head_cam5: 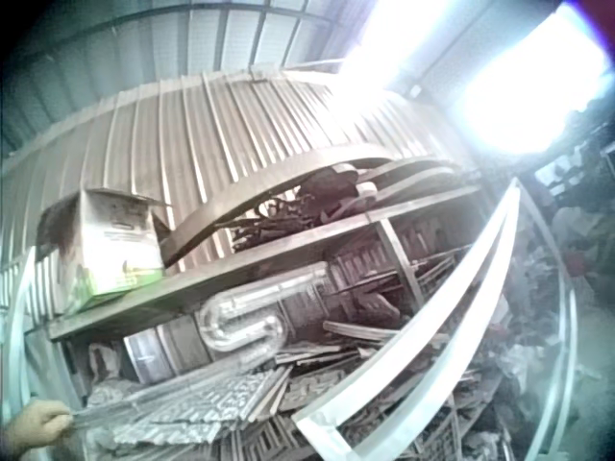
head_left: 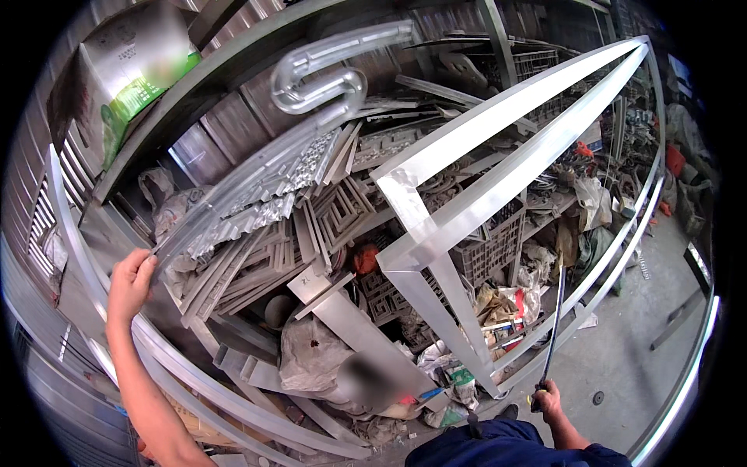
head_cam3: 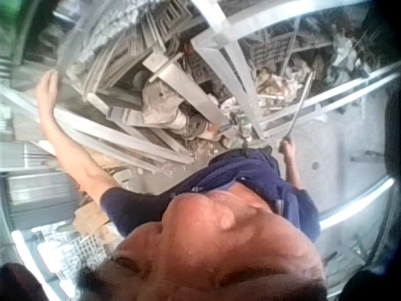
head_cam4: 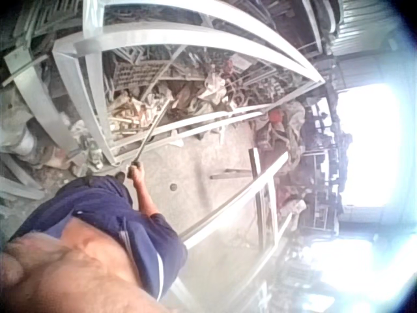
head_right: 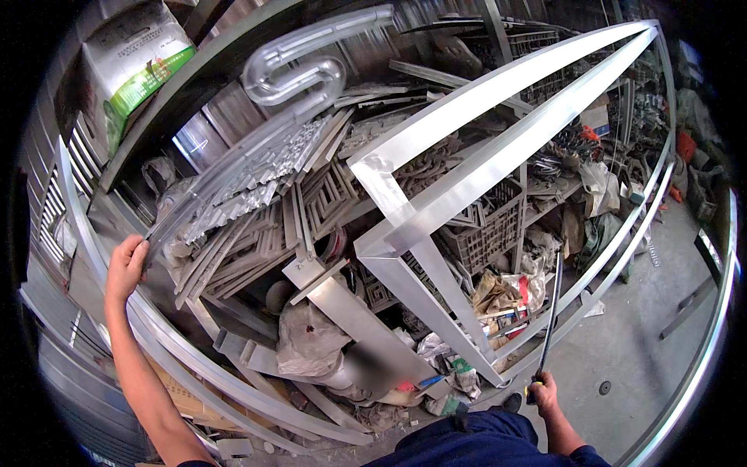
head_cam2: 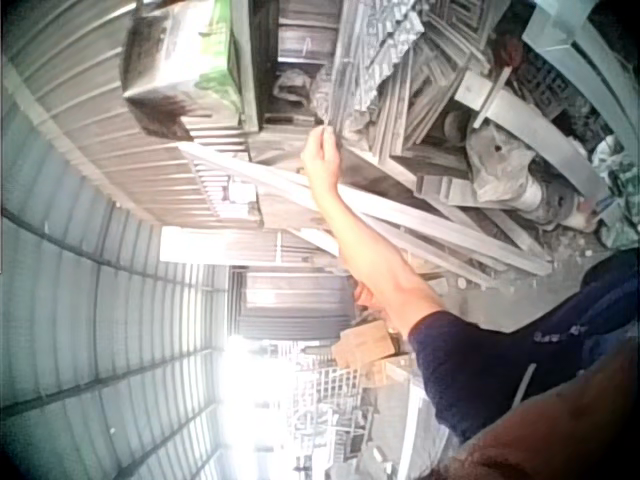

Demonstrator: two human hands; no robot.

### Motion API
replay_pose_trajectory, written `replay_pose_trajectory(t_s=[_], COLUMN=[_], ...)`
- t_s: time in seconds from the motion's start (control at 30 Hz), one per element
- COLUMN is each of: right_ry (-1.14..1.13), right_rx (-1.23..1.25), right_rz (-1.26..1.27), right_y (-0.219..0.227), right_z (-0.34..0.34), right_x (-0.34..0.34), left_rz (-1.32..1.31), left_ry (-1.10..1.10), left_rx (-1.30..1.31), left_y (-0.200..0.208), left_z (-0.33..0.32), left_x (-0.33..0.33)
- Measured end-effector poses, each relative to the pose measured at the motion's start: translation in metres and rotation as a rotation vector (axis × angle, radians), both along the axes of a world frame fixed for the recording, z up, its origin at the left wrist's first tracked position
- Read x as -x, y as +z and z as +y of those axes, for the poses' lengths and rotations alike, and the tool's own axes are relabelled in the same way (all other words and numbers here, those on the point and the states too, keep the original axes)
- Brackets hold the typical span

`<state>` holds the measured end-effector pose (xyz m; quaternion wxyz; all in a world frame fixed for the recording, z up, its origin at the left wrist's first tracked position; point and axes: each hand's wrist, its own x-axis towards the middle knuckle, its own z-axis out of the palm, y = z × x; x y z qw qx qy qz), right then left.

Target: The person uses a tape measure to measure the length of several large metal sheets on the floor. They then walk through the workshop and pick up a metal frame from a pile of scrap materials.

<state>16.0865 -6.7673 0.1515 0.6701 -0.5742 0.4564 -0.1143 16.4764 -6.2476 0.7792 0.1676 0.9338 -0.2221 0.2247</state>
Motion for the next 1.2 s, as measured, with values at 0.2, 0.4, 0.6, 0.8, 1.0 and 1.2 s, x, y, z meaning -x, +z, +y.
replay_pose_trajectory(t_s=[0.2,0.4,0.6,0.8,1.0,1.2], right_ry=[0.016,0.072,0.170,0.192,0.215,0.230], right_rx=[-0.024,-0.063,-0.035,-0.067,-0.167,-0.105], right_rz=[-0.019,-0.020,-0.037,-0.067,-0.065,-0.108], right_y=[0.016,-0.004,0.002,-0.012,-0.018,-0.008], right_z=[-0.011,-0.010,-0.014,-0.013,-0.006,-0.015], right_x=[-0.010,-0.006,-0.023,-0.034,-0.039,-0.037], left_rz=[-0.240,0.179,0.783,0.924,0.679,0.603], left_ry=[0.117,0.375,0.060,0.125,-0.114,-0.357], left_rx=[0.068,-0.118,0.309,0.648,1.278,1.490], left_y=[-0.019,-0.057,-0.048,-0.075,-0.145,-0.163], left_z=[0.066,0.025,0.001,-0.032,-0.113,-0.201], left_x=[0.005,0.045,0.068,0.087,0.105,0.078])
